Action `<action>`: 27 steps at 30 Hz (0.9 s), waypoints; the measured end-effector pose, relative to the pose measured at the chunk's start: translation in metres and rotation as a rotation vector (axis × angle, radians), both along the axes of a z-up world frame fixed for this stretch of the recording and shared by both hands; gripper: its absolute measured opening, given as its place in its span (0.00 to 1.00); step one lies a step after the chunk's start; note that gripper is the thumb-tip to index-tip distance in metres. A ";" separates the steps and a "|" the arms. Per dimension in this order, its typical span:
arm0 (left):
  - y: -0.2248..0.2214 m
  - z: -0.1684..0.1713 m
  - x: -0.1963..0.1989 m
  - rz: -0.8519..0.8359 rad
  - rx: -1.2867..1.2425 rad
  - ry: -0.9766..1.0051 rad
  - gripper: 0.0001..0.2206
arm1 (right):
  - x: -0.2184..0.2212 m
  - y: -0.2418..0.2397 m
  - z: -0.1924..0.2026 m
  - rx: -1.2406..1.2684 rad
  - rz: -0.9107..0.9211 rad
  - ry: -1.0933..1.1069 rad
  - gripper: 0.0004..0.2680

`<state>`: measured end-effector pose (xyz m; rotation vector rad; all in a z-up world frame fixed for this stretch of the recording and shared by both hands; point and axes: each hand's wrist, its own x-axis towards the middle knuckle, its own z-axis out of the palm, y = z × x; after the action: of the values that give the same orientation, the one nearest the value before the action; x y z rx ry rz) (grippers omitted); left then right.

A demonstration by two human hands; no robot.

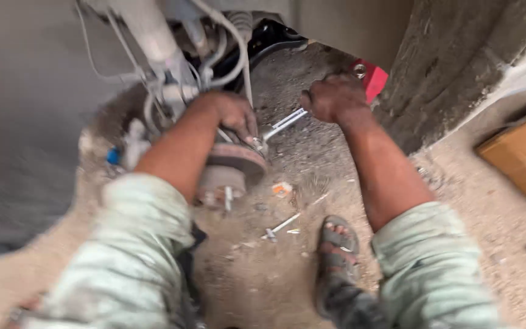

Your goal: The person uses a wrench and an impact driver to loosen and remove bolts from the suspension and brake assembly of a vehicle, handling the brake rotor and caliper by hand to access the rear components.

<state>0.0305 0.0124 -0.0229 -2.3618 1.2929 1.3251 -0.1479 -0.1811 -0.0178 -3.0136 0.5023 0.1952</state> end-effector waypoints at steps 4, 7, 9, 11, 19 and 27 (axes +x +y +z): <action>-0.011 -0.008 -0.002 -0.130 -0.002 0.017 0.15 | 0.001 -0.007 0.020 -0.048 -0.031 0.116 0.20; -0.001 -0.003 -0.002 -0.065 -0.050 0.007 0.15 | 0.001 0.002 0.018 -0.014 -0.016 0.048 0.19; -0.008 0.007 0.000 -0.027 -0.026 0.004 0.14 | 0.000 -0.005 0.016 -0.031 -0.010 0.011 0.19; -0.009 0.015 -0.008 0.027 -0.015 -0.042 0.14 | -0.002 -0.003 0.015 -0.087 0.019 0.023 0.20; -0.009 0.022 0.009 -0.103 -0.031 -0.017 0.17 | -0.026 0.015 0.022 -0.044 -0.146 -0.014 0.19; -0.021 0.000 0.008 -0.167 0.022 -0.038 0.18 | -0.038 0.023 0.014 -0.090 -0.210 -0.055 0.19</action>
<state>0.0386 -0.0087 -0.0230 -2.1988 1.4215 1.2331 -0.1863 -0.1577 -0.0033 -3.0132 0.8367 0.0768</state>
